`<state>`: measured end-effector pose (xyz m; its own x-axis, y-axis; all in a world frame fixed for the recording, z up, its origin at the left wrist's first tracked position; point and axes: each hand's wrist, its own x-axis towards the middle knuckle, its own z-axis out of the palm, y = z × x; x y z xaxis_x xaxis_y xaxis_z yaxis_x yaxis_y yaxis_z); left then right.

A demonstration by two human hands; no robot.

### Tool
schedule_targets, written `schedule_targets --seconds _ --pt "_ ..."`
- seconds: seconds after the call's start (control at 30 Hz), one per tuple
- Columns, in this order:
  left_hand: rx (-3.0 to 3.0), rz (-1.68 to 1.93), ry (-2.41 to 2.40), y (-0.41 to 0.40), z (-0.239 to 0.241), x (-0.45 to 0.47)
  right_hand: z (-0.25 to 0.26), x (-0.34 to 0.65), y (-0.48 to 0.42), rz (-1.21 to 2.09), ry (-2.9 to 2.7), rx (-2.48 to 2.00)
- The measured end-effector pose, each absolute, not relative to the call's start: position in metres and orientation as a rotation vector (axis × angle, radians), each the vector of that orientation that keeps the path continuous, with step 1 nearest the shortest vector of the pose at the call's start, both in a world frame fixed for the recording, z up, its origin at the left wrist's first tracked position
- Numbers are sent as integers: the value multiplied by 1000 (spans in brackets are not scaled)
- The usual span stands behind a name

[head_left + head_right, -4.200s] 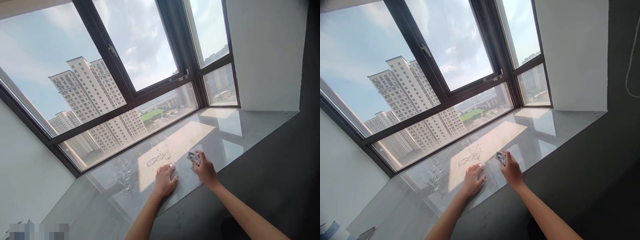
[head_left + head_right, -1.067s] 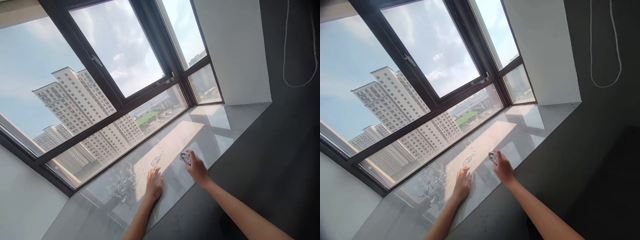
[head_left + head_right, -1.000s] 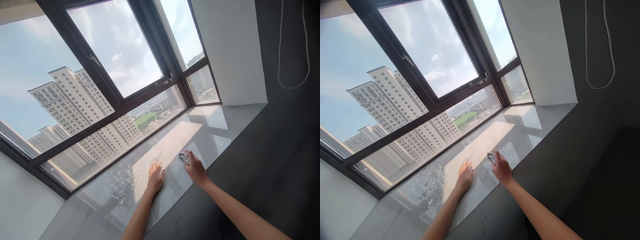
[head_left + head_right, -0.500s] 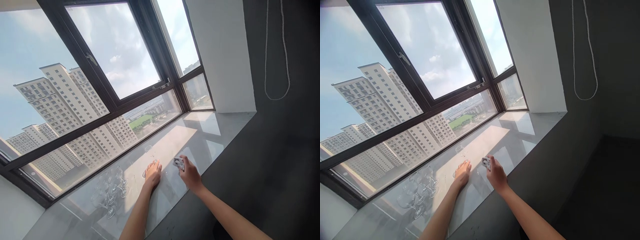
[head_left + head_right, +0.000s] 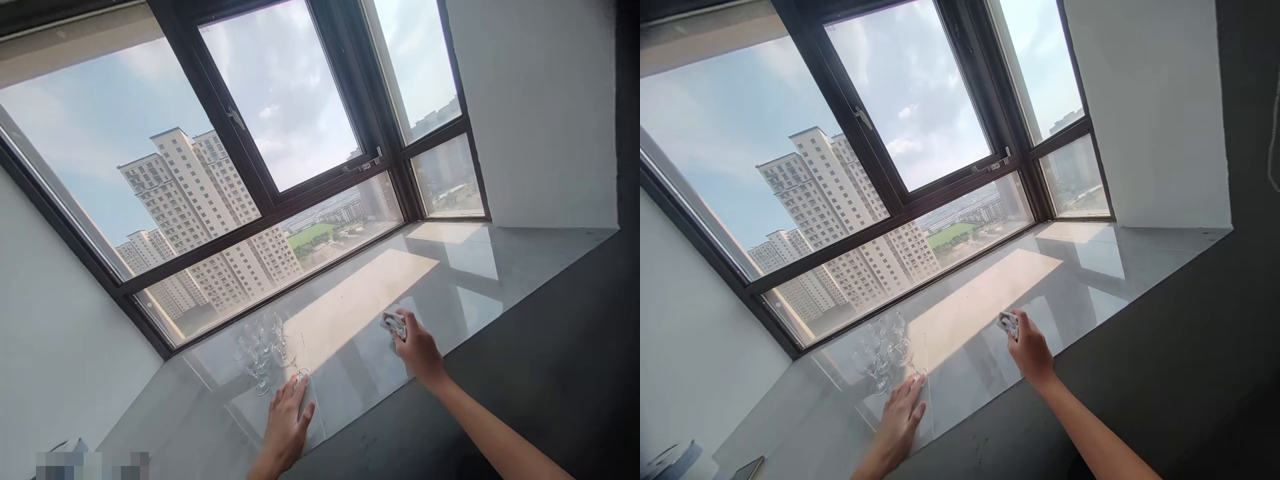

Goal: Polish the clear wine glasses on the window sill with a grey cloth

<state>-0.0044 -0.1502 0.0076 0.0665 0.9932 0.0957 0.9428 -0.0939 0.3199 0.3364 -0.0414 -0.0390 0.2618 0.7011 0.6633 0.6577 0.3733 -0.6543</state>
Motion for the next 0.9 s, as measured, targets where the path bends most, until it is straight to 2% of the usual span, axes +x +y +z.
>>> schedule_targets --seconds 0.07,0.23,0.33,0.43,0.6,0.9 --pt "2113 590 2006 -147 4 -12 -39 337 -41 49 -1423 -1330" --pt "1711 1336 2006 -128 -6 -18 -38 337 -42 70 -1432 -1330" --pt "1431 1524 1966 -112 -11 -17 -38 337 -41 72 -1432 -1326" --pt "1340 1550 1866 -93 -14 -9 -38 337 -41 68 -1426 -1333" --pt "1447 1384 1843 -65 -12 9 -38 336 -40 87 -1428 -1342" --pt "1463 1288 2162 -79 -8 -7 -38 338 -43 94 -1444 -1350"
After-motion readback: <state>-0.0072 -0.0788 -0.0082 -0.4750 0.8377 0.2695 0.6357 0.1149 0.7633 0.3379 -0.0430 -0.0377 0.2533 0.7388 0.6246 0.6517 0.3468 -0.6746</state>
